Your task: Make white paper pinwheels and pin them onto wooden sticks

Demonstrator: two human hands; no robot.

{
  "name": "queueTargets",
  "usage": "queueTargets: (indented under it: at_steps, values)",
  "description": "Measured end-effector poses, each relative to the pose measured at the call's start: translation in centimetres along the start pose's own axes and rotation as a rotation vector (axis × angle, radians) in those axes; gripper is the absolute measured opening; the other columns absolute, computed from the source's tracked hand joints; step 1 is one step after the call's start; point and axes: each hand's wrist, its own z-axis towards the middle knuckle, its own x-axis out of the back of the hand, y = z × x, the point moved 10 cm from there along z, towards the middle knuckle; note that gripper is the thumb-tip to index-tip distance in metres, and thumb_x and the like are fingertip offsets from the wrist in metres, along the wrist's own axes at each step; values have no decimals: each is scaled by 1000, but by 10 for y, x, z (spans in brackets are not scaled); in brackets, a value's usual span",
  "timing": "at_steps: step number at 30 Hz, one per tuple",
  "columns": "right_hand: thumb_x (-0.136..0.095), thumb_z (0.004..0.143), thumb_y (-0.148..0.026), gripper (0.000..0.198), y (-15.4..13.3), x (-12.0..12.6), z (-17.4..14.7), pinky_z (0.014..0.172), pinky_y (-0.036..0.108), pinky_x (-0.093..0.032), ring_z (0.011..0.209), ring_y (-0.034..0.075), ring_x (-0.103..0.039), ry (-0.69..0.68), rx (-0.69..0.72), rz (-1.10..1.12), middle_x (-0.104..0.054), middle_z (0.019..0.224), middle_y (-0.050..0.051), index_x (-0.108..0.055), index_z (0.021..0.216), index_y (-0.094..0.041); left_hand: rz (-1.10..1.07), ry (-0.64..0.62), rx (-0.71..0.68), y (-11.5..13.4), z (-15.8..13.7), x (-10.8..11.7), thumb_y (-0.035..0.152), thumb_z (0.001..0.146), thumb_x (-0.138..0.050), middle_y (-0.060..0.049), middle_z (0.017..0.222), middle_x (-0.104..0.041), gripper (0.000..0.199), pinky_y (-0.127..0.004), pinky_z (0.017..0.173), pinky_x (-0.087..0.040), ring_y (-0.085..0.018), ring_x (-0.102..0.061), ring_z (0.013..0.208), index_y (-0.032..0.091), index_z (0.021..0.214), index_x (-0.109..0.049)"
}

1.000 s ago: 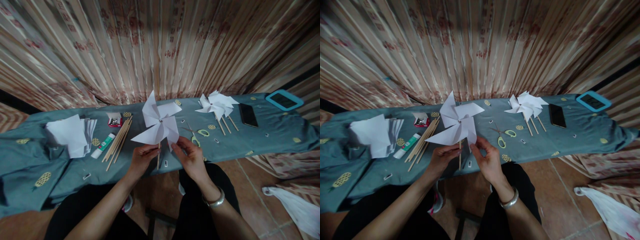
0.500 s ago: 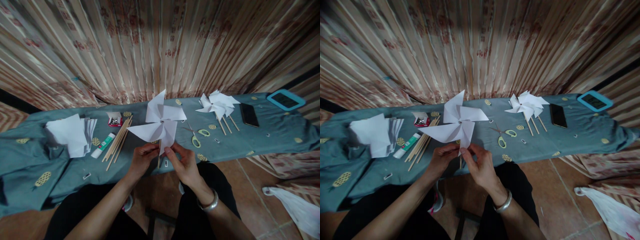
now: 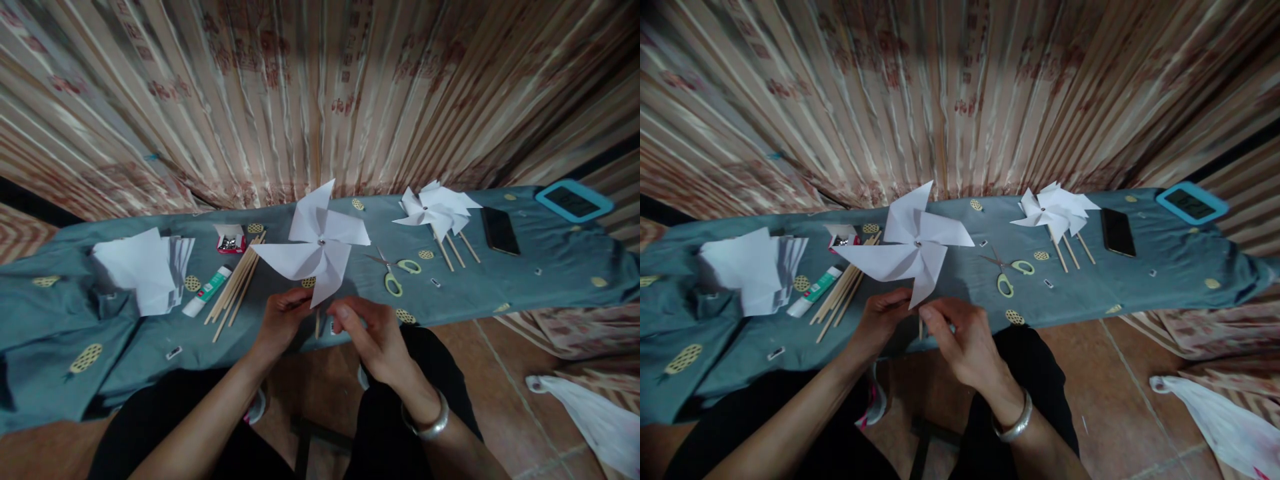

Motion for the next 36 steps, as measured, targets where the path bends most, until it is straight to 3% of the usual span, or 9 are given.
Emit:
queueTargets:
  at_steps: [4, 7, 10, 15, 25, 36]
  values:
    - [-55, 95, -35, 19, 11, 66, -5, 72, 27, -49, 74, 14, -65, 430, -9, -67, -71, 80, 1, -69, 98, -23, -13, 7, 45, -6, 0, 1, 35, 54, -86, -2, 70, -74, 26, -28, 75, -51, -19, -66, 74, 17, 72, -79]
    - [-65, 88, -33, 29, 20, 96, -6, 89, 36, -49, 91, 18, -66, 640, 10, -160, -72, 107, 6, -66, 115, -24, -8, -52, 80, -11, -1, -6, 36, 53, -87, -2, 70, -74, 28, -27, 72, -51, -18, -65, 70, 17, 72, -80]
    - [-66, 86, -32, 33, 32, 99, 5, 92, 40, -50, 95, 20, -67, 612, 8, -101, -73, 112, 7, -65, 118, -24, 0, -108, 100, -13, -2, -12, 36, 54, -87, -1, 68, -73, 26, -25, 68, -49, -16, -64, 67, 17, 71, -80]
    - [-69, 83, -29, 26, 44, 96, 13, 85, 36, -53, 86, 18, -70, 589, -22, 22, -76, 96, 4, -70, 108, -23, 2, -142, 111, -15, -4, -16, 32, 54, -87, 0, 69, -74, 26, -23, 66, -47, -15, -64, 67, 18, 75, -80]
    - [-77, 73, -29, 25, 58, 94, 9, 72, 31, -51, 68, 14, -64, 576, -121, 178, -73, 76, -1, -73, 96, -23, 12, -54, 128, -18, -4, -6, 28, 57, -81, -6, 83, -79, 26, -38, 88, -53, -25, -72, 85, 16, 81, -80]
    - [-80, 69, -35, 26, 62, 69, 5, 70, 31, -51, 68, 14, -63, 490, -204, 309, -72, 74, -1, -74, 92, -23, 30, -43, 54, -11, 0, -4, 25, 61, -81, -4, 81, -79, 18, -32, 79, -56, -22, -72, 79, 20, 78, -80]
